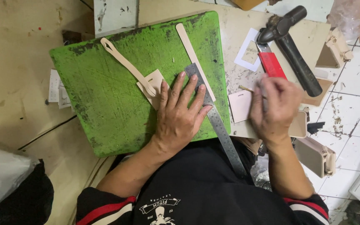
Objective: Cutting leather strips using a utility knife and ruler, followed by assembling small leather tags with paper inserts.
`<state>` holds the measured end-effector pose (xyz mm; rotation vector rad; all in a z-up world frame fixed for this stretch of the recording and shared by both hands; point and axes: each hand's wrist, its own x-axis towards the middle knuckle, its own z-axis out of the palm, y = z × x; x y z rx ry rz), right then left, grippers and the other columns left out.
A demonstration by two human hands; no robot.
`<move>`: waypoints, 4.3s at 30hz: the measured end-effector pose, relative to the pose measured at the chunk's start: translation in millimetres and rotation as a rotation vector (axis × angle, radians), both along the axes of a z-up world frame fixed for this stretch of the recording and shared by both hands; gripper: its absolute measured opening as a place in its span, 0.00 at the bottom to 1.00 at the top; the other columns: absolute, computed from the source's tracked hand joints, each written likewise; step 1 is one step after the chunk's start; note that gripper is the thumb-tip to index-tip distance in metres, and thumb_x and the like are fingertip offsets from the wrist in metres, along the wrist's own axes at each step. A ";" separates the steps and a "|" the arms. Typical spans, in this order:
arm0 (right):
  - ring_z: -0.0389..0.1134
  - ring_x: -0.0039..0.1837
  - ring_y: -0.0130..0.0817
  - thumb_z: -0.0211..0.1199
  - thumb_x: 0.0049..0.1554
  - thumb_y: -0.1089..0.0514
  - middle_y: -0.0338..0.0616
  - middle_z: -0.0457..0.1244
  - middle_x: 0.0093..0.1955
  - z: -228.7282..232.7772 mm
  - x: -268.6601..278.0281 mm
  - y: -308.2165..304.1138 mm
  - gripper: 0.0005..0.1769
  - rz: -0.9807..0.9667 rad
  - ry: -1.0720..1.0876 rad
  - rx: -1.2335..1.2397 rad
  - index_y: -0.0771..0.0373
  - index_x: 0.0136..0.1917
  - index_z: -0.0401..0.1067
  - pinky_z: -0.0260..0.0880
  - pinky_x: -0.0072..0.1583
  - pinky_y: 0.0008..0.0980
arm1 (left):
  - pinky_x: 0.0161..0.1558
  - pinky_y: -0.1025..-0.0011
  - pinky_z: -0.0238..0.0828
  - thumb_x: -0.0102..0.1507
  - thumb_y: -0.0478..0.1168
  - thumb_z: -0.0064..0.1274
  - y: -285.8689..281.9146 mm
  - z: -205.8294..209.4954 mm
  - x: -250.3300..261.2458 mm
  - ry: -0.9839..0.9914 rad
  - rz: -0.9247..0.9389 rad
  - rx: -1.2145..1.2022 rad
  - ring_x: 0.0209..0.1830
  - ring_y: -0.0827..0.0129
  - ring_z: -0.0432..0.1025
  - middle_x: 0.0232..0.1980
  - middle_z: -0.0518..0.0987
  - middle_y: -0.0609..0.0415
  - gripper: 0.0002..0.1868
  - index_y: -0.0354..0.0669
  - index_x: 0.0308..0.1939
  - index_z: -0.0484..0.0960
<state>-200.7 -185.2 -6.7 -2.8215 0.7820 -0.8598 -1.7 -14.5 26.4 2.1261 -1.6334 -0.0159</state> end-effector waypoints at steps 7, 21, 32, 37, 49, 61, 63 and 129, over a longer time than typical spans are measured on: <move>0.58 0.55 0.56 0.65 0.71 0.55 0.65 0.57 0.57 26.1 1.0 -18.4 0.27 -0.114 0.267 0.117 0.75 0.74 0.65 0.59 0.56 0.50 | 0.73 0.36 0.52 0.65 0.56 0.65 -0.7 14.8 4.1 -0.036 -0.011 0.119 0.76 0.45 0.60 0.70 0.75 0.43 0.27 0.45 0.62 0.82; 0.57 0.39 0.29 0.59 0.62 0.52 0.43 0.60 0.47 91.2 3.4 67.9 0.39 0.085 0.296 0.985 0.65 0.81 0.50 0.62 0.41 0.28 | 0.71 0.27 0.43 0.64 0.54 0.66 -6.6 26.9 3.4 -0.020 0.022 0.140 0.76 0.46 0.60 0.69 0.77 0.47 0.24 0.47 0.60 0.84; 0.72 0.54 0.40 0.63 0.65 0.67 0.57 0.68 0.62 84.9 27.5 87.0 0.30 0.183 0.202 0.421 0.75 0.77 0.57 0.75 0.53 0.36 | 0.68 0.21 0.42 0.68 0.51 0.58 -8.6 31.0 6.0 0.010 0.005 0.177 0.77 0.40 0.57 0.70 0.75 0.44 0.20 0.45 0.60 0.84; 0.73 0.56 0.43 0.63 0.65 0.68 0.59 0.68 0.63 82.4 28.9 86.6 0.30 0.181 0.213 0.412 0.75 0.76 0.57 0.75 0.54 0.36 | 0.68 0.21 0.42 0.67 0.51 0.59 -9.3 32.1 6.7 0.009 0.009 0.184 0.77 0.41 0.57 0.70 0.75 0.45 0.20 0.46 0.59 0.84; 0.72 0.55 0.46 0.64 0.65 0.67 0.63 0.67 0.62 81.7 27.9 85.8 0.32 0.198 0.222 0.429 0.74 0.77 0.56 0.77 0.52 0.38 | 0.67 0.20 0.42 0.68 0.48 0.58 -9.8 32.1 7.2 0.003 0.016 0.174 0.76 0.41 0.58 0.69 0.76 0.46 0.18 0.47 0.58 0.84; 0.73 0.53 0.43 0.64 0.63 0.65 0.61 0.68 0.62 98.4 32.5 79.5 0.32 0.198 0.320 0.461 0.74 0.76 0.58 0.80 0.51 0.40 | 0.67 0.18 0.39 0.66 0.49 0.60 -9.9 32.9 6.5 0.020 0.005 0.208 0.78 0.39 0.55 0.71 0.75 0.45 0.19 0.47 0.59 0.84; 0.72 0.45 0.44 0.63 0.63 0.64 0.62 0.68 0.60 104.5 33.0 76.6 0.34 0.213 0.399 0.480 0.72 0.79 0.55 0.80 0.47 0.42 | 0.67 0.18 0.38 0.66 0.47 0.62 -10.2 32.4 6.0 0.035 0.020 0.174 0.77 0.38 0.56 0.70 0.76 0.45 0.18 0.46 0.57 0.85; 0.72 0.49 0.41 0.65 0.63 0.67 0.59 0.70 0.58 123.9 4.0 76.3 0.35 0.211 0.338 0.526 0.71 0.78 0.55 0.78 0.51 0.38 | 0.64 0.13 0.36 0.66 0.50 0.63 -11.4 32.7 5.8 0.043 0.017 0.204 0.77 0.34 0.52 0.71 0.75 0.45 0.21 0.46 0.59 0.84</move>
